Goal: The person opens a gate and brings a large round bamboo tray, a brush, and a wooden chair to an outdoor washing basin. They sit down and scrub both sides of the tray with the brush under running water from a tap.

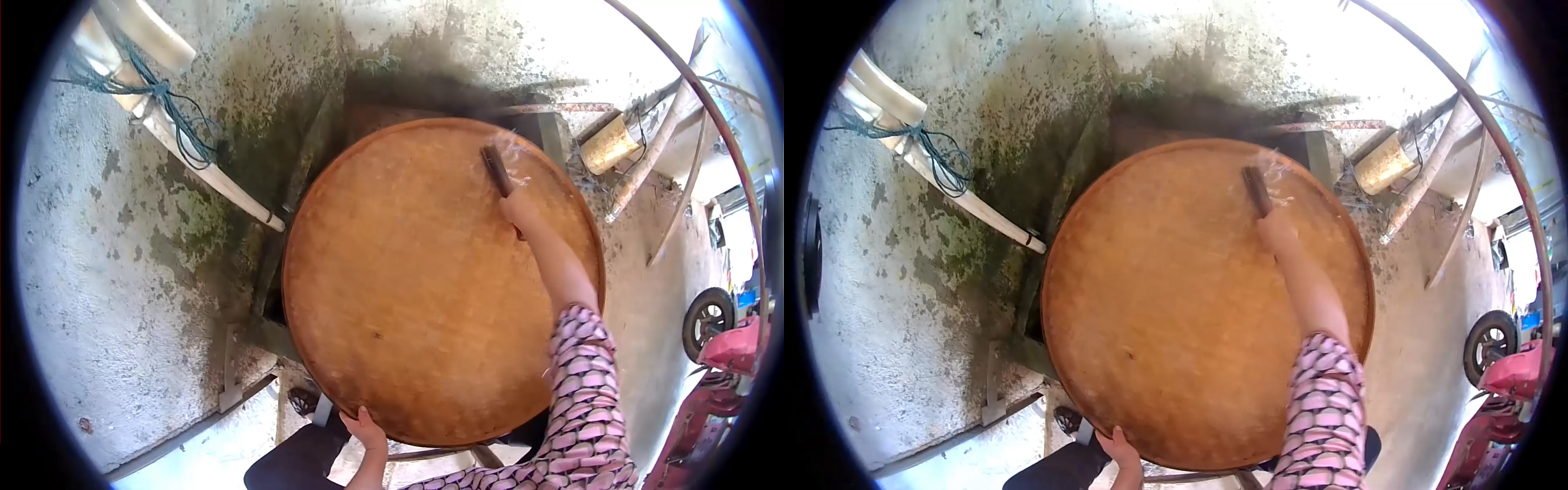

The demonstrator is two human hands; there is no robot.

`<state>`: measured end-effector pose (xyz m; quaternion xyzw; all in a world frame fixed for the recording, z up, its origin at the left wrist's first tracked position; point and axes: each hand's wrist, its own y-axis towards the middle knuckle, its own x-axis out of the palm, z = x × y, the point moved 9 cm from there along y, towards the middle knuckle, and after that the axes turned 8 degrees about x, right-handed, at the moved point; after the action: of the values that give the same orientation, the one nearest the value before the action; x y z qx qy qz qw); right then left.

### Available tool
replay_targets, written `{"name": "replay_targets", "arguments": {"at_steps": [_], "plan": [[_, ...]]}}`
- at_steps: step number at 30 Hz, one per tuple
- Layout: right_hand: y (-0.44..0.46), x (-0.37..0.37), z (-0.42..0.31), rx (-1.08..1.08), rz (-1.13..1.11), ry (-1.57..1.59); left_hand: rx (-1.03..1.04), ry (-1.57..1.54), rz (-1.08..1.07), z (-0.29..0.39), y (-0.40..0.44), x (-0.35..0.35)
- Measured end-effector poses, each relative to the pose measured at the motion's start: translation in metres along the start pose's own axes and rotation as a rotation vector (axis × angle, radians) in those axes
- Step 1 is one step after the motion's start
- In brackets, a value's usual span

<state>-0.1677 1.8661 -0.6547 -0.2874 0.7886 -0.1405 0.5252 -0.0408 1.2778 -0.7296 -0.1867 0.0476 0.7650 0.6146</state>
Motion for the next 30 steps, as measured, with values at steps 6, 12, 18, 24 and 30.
{"name": "replay_targets", "arguments": {"at_steps": [6, 12, 18, 24, 30], "plan": [[-0.05, 0.024, 0.021, -0.142, -0.181, -0.305, -0.185, -0.163, 0.001, 0.002, -0.007, 0.004], [-0.038, 0.042, 0.017, -0.269, 0.011, -0.308, -0.121, -0.216, 0.011, 0.001, -0.003, 0.006], [-0.062, 0.043, 0.02, -0.327, -0.231, -0.267, -0.14, -0.108, 0.007, 0.005, -0.005, 0.001], [-0.063, 0.04, 0.038, -0.257, -0.028, -0.67, -0.179, -0.152, -0.017, 0.008, -0.003, 0.006], [-0.009, 0.01, 0.041, 0.088, 0.033, -0.15, -0.108, -0.068, 0.026, 0.005, 0.001, -0.003]]}}
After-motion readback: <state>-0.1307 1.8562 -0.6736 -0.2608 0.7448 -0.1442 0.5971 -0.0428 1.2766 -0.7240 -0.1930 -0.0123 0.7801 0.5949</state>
